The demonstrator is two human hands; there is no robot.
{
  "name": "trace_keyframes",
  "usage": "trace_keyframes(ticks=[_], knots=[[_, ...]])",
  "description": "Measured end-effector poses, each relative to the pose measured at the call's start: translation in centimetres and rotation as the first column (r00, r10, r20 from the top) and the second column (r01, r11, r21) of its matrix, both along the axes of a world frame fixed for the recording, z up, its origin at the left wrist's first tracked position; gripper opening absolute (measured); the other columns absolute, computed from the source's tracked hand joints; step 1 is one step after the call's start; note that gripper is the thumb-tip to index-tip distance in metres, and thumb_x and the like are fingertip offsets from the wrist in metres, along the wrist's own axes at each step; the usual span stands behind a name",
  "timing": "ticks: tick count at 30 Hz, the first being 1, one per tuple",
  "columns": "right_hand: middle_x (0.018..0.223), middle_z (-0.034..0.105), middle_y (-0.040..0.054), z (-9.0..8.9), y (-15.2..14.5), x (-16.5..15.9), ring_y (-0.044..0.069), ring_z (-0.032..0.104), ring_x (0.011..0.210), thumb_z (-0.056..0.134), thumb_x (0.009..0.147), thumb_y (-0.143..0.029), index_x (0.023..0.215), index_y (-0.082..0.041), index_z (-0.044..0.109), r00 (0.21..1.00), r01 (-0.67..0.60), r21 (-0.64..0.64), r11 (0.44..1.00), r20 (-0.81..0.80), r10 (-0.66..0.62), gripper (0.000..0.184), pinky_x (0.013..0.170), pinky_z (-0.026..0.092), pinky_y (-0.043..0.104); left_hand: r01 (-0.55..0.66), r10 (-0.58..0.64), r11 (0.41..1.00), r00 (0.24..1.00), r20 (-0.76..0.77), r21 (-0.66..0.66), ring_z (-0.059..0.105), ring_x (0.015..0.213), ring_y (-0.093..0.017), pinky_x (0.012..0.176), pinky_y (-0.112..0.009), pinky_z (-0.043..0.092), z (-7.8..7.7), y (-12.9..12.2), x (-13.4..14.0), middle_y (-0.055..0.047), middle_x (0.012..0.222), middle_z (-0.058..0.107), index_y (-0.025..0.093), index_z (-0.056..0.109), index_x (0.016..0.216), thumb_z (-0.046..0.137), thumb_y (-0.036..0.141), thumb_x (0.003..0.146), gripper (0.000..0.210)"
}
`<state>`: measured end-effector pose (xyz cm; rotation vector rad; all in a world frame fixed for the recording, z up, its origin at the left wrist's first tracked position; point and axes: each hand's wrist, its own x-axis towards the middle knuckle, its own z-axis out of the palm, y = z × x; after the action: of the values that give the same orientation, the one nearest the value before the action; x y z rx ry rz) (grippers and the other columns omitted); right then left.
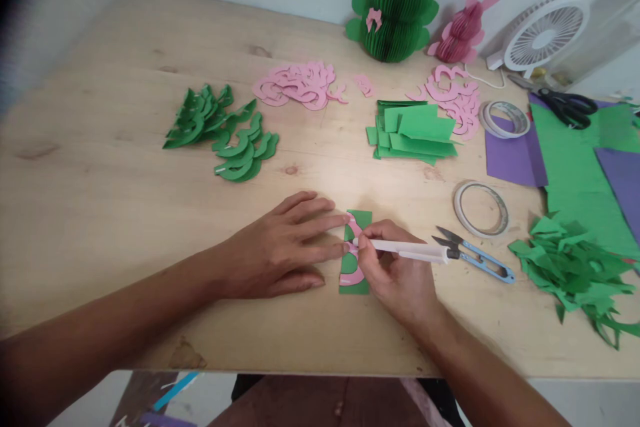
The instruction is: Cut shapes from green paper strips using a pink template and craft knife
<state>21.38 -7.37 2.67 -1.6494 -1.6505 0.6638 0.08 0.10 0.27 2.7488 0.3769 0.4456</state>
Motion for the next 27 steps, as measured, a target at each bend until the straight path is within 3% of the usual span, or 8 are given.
trace_keyframes(ticks=[5, 16, 27], knots=[[0.061, 0.063, -0.0023, 0.04, 0.00, 0.02, 0.011, 0.058, 0.051, 0.056, 0.089, -0.024, 0.074, -0.021, 0.062, 1.000, 0.001, -0.006, 1.000, -0.015, -0.001, 0.016, 0.045, 0.043, 0.021, -0.001, 0.001, 1.000, 1.000, 0.006, 0.002, 0.042, 0.131, -0.031, 0.115, -0.053, 0.029, 0.04, 0.04, 0.01, -0.010, 0.145, 0.049, 0.026, 0.060, 0.127, 0.059, 0.041, 0.093, 0.037], [0.056, 0.057, -0.0042, 0.54, 0.40, -0.25, 0.008, 0.046, 0.043, 0.055, 0.086, -0.021, 0.071, -0.021, 0.061, 1.000, 0.002, 0.021, 1.000, 0.009, -0.003, 0.016, 0.039, 0.033, 0.020, -0.005, 0.005, 1.000, 1.000, 0.016, 0.004, 0.042, 0.131, -0.031, 0.115, -0.053, 0.029, 0.02, -0.02, -0.01, -0.010, 0.144, 0.049, 0.025, 0.059, 0.127, 0.059, 0.041, 0.093, 0.037], [0.056, 0.057, -0.0038, 0.48, 0.15, -0.07, 0.008, 0.045, 0.043, 0.055, 0.086, -0.022, 0.071, -0.021, 0.060, 1.000, 0.003, 0.033, 0.999, 0.025, -0.003, 0.017, 0.038, 0.032, 0.021, -0.004, 0.004, 1.000, 1.000, 0.014, 0.007, 0.043, 0.131, -0.031, 0.115, -0.053, 0.029, 0.03, 0.00, 0.02, -0.010, 0.144, 0.050, 0.026, 0.060, 0.126, 0.059, 0.040, 0.093, 0.036]])
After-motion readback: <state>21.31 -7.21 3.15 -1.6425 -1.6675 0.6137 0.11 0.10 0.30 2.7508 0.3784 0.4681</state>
